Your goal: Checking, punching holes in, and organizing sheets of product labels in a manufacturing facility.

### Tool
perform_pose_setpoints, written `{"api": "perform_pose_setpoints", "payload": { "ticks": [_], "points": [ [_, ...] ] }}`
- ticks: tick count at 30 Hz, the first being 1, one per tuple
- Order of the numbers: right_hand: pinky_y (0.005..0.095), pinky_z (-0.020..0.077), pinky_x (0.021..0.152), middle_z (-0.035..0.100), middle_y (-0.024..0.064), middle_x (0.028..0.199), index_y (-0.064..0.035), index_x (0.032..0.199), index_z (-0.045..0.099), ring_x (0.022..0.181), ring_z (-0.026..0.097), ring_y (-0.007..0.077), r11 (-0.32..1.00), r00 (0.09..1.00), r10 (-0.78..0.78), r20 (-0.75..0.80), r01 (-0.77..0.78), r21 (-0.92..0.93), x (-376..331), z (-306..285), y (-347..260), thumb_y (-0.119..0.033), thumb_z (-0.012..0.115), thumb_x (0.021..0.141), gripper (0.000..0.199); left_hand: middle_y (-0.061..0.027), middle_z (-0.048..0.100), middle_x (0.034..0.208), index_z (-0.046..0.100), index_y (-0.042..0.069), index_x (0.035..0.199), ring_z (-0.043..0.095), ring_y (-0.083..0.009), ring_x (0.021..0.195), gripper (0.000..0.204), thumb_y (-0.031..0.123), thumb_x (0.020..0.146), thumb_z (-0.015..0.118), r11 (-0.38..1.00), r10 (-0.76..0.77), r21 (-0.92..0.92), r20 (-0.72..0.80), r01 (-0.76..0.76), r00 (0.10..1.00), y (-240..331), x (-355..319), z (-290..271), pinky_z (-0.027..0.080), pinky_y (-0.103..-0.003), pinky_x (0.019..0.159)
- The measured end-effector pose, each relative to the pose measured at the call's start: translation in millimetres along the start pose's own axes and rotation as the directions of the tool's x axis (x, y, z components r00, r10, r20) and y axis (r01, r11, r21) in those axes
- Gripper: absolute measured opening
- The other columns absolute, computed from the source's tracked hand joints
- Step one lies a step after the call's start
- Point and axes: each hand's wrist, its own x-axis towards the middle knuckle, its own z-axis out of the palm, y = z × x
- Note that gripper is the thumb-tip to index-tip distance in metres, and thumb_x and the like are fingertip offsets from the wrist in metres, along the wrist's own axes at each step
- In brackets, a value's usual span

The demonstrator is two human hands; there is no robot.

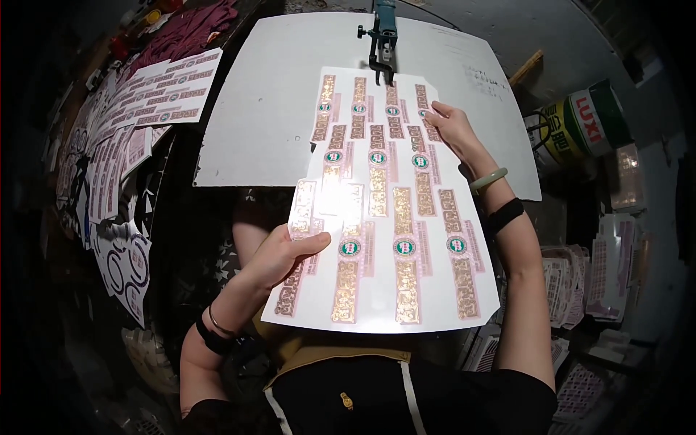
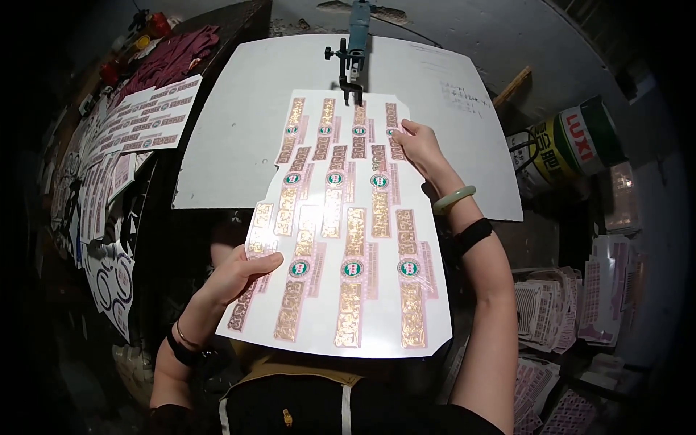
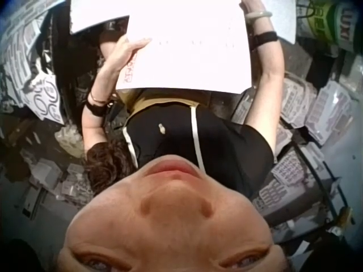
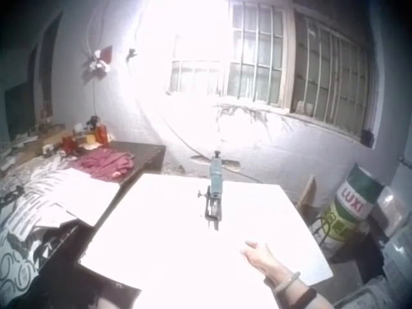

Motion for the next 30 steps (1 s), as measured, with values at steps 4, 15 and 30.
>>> {"api": "perform_pose_setpoints", "payload": {
  "ticks": [4, 15, 30],
  "points": [
    [0.0284, 0.0515, 0.086, 0.048, 0.0301, 0.133, 0.0189, 0.136, 0.03, 0.107, 0.061, 0.0265, 0.995, 0.997, -0.072, -0.025, 0.07, -0.071, 7, -3, 11, -0.006, 0.061, 0.09, 0.061, -0.0163, 0.061, 0.119, 0.046, -0.007, 0.13, 0.065, -0.0197, 0.101, 0.046, 0.009, 0.09, 0.061, 1.0, -0.013, -0.027, -0.012, 0.013, 1.0, -1, -2, 2, 0.053, -0.032, 0.088],
    [0.0261, 0.0512, 0.081, 0.053, 0.0242, 0.129, 0.0157, 0.138, 0.031, 0.101, 0.061, 0.0185, 0.958, 0.996, -0.088, -0.01, 0.082, -0.276, 15, -3, 4, -0.002, 0.06, 0.089, 0.06, -0.016, 0.061, 0.118, 0.048, -0.006, 0.129, 0.065, -0.0211, 0.1, 0.043, 0.007, 0.09, 0.061, 0.997, -0.04, -0.073, -0.009, 0.039, 0.999, 2, 2, 0, 0.053, -0.034, 0.087],
    [0.026, 0.0518, 0.078, 0.058, 0.022, 0.123, 0.0159, 0.136, 0.035, 0.096, 0.063, 0.0172, 0.947, 0.992, -0.125, -0.031, 0.11, -0.302, 17, -3, 2, -0.004, 0.06, 0.089, 0.057, -0.0189, 0.063, 0.114, 0.047, -0.008, 0.127, 0.067, -0.0211, 0.095, 0.043, 0.008, 0.09, 0.061, 0.999, -0.006, 0.039, -0.08, 0.009, 0.997, 17, -1, 3, 0.056, -0.033, 0.082]
  ]
}}
